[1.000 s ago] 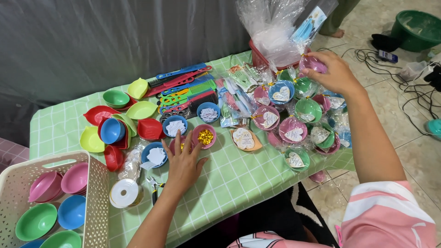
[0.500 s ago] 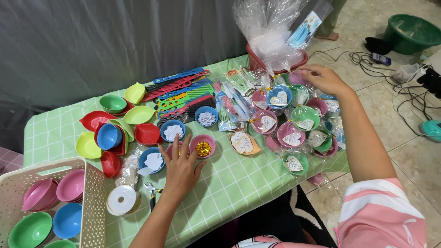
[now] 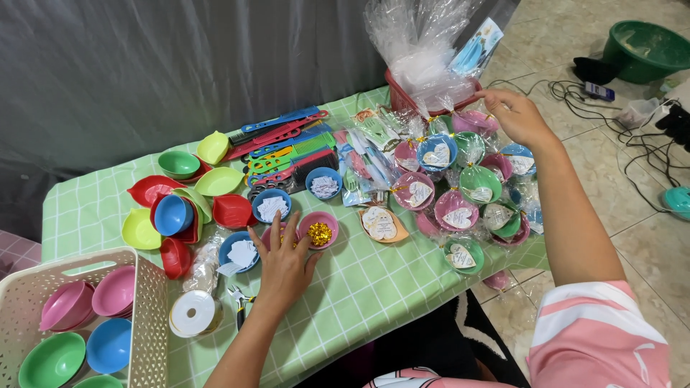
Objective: The person wraps small plastic bowls in clear plastic bags, inserts heart-shaped tags, and secures them with gold twist ties. They use pliers to cut the ties and place the finished packages on the table.
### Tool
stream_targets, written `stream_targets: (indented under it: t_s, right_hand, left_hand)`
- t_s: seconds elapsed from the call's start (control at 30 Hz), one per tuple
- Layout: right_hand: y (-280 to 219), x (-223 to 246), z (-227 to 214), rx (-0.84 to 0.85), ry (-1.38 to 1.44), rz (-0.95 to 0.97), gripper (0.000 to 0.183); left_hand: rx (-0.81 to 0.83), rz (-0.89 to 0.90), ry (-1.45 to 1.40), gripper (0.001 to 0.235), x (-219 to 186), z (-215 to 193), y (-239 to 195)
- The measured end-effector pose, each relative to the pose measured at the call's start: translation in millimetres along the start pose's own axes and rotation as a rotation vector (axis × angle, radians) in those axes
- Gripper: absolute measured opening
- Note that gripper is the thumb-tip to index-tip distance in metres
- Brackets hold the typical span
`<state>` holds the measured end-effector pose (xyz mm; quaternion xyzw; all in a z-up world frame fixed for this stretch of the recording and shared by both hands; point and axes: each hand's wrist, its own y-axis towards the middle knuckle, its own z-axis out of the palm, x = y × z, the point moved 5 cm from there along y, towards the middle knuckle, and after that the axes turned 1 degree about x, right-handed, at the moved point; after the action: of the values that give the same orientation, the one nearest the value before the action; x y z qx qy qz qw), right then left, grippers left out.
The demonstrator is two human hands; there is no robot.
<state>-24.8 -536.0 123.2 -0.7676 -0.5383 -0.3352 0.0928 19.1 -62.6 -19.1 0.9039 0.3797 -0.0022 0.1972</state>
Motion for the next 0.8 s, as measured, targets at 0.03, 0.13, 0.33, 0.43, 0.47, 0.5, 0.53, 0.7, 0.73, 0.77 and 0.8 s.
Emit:
stream_targets:
  t_s: [0.03, 0.13, 0.33, 0.43, 0.47, 0.5, 0.53, 0.7, 0.73, 0.77, 0.8]
  right_hand:
    - [-4, 6, -3, -0.001, -0.001, 0.000, 0.044]
    - [-16, 27, -12, -0.015, 0.017, -0.108, 0.041]
    - [-56, 86, -18, 0.032, -0.060, -0.140, 0.034]
    - [-85, 103, -9, 0.056, -0.207, -0.312, 0.044]
    - [-96, 107, -4, 0.050, -0.226, -0.357, 0.047]
    - [-108, 111, 0, 0.042, -0.245, -0.402, 0.050]
    - [-119, 113, 10, 0.042, -0.245, -0.401, 0.050]
    - [-179, 109, 87, 0.087, -0.330, -0.522, 0.033]
    - [-188, 104, 108, 0.089, -0.331, -0.521, 0.033]
    - [-202, 103, 128, 0.064, -0.308, -0.611, 0.029]
    - [-216, 101, 148, 0.038, -0.284, -0.702, 0.025]
  left_hand:
    - [-0.001, 0.001, -0.001, 0.027, 0, 0, 0]
    - [0.013, -0.008, -0.004, 0.023, 0, 3, 0]
    - [-0.119, 0.092, -0.029, 0.017, -1, -7, -1]
    - [-0.127, 0.103, -0.051, 0.016, -2, -9, -2]
    - [-0.128, 0.102, -0.051, 0.017, -2, -9, -2]
    - [-0.130, 0.103, -0.051, 0.018, -1, -9, -1]
    - [-0.130, 0.104, -0.051, 0.018, -2, -9, -2]
    - [-0.075, 0.048, -0.029, 0.022, 0, -4, -2]
    - [-0.074, 0.047, -0.031, 0.022, 0, -4, -2]
    - [-0.080, 0.049, -0.030, 0.022, 0, -4, -2]
    - [-0.087, 0.051, -0.030, 0.023, 0, -4, -2]
